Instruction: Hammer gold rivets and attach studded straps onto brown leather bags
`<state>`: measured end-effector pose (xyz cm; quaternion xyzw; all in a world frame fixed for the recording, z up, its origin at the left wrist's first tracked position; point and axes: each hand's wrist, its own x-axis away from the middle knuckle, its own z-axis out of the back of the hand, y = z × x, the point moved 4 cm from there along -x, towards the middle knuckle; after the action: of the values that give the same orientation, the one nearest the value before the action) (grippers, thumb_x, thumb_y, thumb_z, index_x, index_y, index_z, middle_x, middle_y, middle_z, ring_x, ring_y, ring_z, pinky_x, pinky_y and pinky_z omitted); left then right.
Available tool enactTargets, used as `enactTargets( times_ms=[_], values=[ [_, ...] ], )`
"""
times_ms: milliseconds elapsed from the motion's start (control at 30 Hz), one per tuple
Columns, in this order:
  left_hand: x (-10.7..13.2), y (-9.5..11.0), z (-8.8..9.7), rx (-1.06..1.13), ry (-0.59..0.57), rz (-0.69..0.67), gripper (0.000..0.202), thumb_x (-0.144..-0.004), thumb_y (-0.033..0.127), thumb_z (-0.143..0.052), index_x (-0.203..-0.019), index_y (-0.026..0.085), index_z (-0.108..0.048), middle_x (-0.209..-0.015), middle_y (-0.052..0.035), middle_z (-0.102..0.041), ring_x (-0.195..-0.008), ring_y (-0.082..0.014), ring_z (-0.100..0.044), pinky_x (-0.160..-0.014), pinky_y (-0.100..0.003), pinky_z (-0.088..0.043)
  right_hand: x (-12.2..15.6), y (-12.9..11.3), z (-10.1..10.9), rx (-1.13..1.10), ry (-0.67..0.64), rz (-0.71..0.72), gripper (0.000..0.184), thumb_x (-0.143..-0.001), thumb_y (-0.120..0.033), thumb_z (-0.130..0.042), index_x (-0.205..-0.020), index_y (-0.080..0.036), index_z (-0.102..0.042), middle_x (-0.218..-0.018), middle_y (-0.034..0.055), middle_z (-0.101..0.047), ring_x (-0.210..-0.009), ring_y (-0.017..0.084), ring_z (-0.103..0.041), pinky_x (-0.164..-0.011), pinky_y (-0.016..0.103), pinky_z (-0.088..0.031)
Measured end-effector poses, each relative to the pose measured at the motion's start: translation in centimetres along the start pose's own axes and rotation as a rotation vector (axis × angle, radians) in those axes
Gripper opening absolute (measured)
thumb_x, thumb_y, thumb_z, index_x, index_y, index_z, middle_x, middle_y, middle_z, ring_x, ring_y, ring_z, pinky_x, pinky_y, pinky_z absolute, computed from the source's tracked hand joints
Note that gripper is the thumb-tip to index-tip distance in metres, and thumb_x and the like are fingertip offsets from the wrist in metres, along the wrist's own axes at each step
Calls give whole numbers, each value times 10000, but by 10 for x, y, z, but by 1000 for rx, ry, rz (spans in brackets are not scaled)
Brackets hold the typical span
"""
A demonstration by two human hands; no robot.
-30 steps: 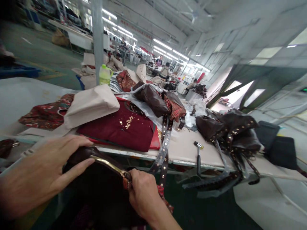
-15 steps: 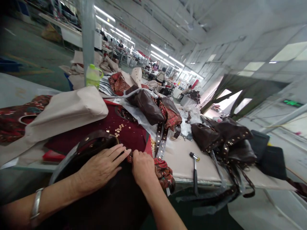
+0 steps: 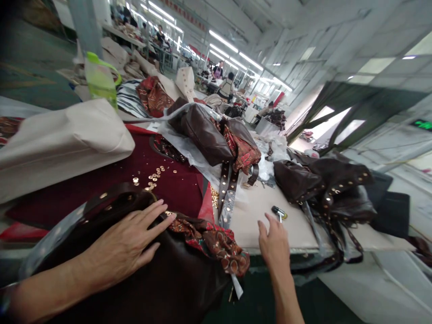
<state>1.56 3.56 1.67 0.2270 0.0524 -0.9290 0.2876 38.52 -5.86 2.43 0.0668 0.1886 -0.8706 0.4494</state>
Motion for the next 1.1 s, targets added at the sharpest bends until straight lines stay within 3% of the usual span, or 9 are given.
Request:
enactTargets(
  times_ms=[100, 167, 333, 467, 600, 767, 900, 1033, 1100],
  values=[
    [0, 1, -2, -34, 30, -16, 536, -879, 177, -469, -1400, 209, -589, -1475, -188, -514, -1373, -324, -507, -993, -487, -566, -12, 69, -21, 350, -156, -156, 590, -976, -382, -419, -1397, 22, -509, -1292, 265, -584, -1242, 387, -537, -1094, 468, -389],
    [0, 2, -3, -33, 15, -16, 536, -886, 181, -467, -1408, 222, -581, -1473, -188, -517, -1375, -327, -505, -990, -495, -566, -13, 92, -28, 398, -215, -210, 570, -1002, -379, -368, -1421, -15, -491, -1239, 248, -610, -1196, 383, -571, -1059, 461, -416],
    [-1, 0, -2, 31, -99, 36, 565, -866, 197, -544, -1426, 276, -560, -1490, -195, -495, -1410, -341, -462, -1057, -521, -513, -12, 99, -23, 394, -283, -278, 518, -984, -263, -237, -1314, -69, -587, -1114, 257, -651, -1054, 396, -651, -886, 488, -490],
    [0, 2, -2, 66, -128, 80, 586, -857, 197, -604, -1434, 281, -548, -1544, -220, -416, -1471, -362, -359, -1118, -528, -452, -4, 87, -5, 258, -223, -284, 528, -950, -265, -287, -1326, -86, -612, -1016, 212, -695, -955, 324, -688, -823, 405, -519],
    [2, 4, -3, 96, -137, 118, 580, -874, 209, -610, -1443, 295, -534, -1602, -228, -306, -1515, -365, -246, -1155, -540, -397, 26, 41, 29, -133, -158, -230, 652, -924, -503, -466, -1457, -133, -526, -813, 88, -686, -681, 241, -640, -654, 329, -515],
    [3, 3, -5, 131, -183, 132, 556, -897, 231, -600, -1447, 275, -532, -1608, -244, -275, -1532, -353, -187, -1204, -530, -319, 72, -72, 67, -380, -234, 135, 728, -918, -614, -537, -1478, -150, -514, -817, 55, -658, -630, 154, -560, -589, 247, -478],
    [3, 1, -7, 184, -191, 140, 588, -885, 282, -639, -1459, 281, -514, -1619, -258, -221, -1534, -352, -169, -1196, -533, -327, 99, -138, 48, -487, -456, 328, 610, -1017, -465, -425, -1561, -192, -402, -829, 46, -674, -616, 135, -585, -551, 217, -495],
    [3, 0, -10, 215, -175, 150, 605, -878, 276, -635, -1469, 266, -504, -1620, -258, -214, -1534, -350, -155, -1210, -520, -307, 104, -164, 23, -417, -498, 486, 504, -988, -320, -454, -1476, -229, -540, -1278, 88, -664, -1119, 225, -657, -976, 345, -549],
    [3, 0, -10, 225, -164, 141, 600, -877, 278, -637, -1463, 257, -513, -1615, -264, -223, -1531, -353, -160, -1220, -509, -294, 100, -168, 25, -395, -524, 496, 495, -981, -299, -456, -1462, -231, -556, -1308, 79, -654, -1173, 239, -642, -1012, 370, -539]
  ],
)
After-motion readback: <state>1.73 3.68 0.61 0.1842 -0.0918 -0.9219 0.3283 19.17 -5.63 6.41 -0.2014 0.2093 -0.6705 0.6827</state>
